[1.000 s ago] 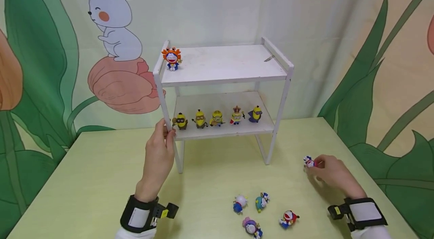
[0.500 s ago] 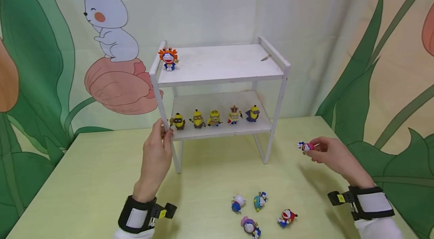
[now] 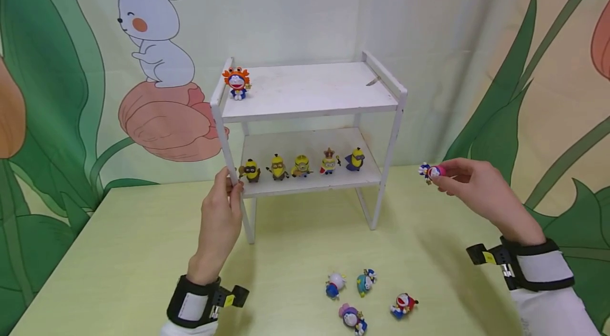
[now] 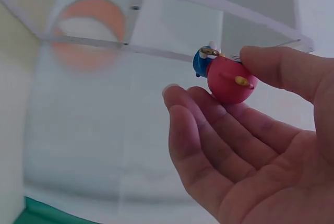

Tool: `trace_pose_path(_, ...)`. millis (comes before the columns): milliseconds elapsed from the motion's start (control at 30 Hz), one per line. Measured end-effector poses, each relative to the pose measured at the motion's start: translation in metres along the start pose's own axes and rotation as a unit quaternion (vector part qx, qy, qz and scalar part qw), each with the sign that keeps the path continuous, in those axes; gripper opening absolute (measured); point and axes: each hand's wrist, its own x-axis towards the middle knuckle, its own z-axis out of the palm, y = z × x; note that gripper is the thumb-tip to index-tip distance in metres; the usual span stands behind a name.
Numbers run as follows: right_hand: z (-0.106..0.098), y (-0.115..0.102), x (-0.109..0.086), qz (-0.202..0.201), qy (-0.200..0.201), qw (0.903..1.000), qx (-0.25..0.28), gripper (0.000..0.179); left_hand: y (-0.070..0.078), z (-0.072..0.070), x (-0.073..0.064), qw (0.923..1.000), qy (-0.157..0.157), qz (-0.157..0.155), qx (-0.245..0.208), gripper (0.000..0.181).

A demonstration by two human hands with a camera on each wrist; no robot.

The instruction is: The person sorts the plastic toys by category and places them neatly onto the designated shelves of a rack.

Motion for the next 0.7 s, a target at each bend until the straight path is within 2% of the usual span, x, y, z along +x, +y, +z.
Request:
trace_pose_path(167,-0.018,-0.029,-0.001,-0.008,0.029,0.9995,-0.013,0.053,0.000,0.000,0.000,1.0000,0.000,-0.003,0.003,0.029)
trace_pose_path(467,-0.041,-0.095,0.007,-0.075,0.082,0.9936,-0.019,0.045,-0.001,0.000,-0.001,1.0000,0.001,-0.001,-0.003,0.031)
trace_pose_path(600,-0.046,-0.127,0.012,-0.120,0.083,0.9893,-0.004,0.039,-0.001,0.000,-0.001,1.0000,0.000,0.000,-0.002,0.032)
trace_pose_path(700,-0.047,-0.151,0.018,-0.141,0.064,0.9880,0.001,0.038,0.000,0.000,-0.001,1.0000,0.002,0.000,0.001,0.032)
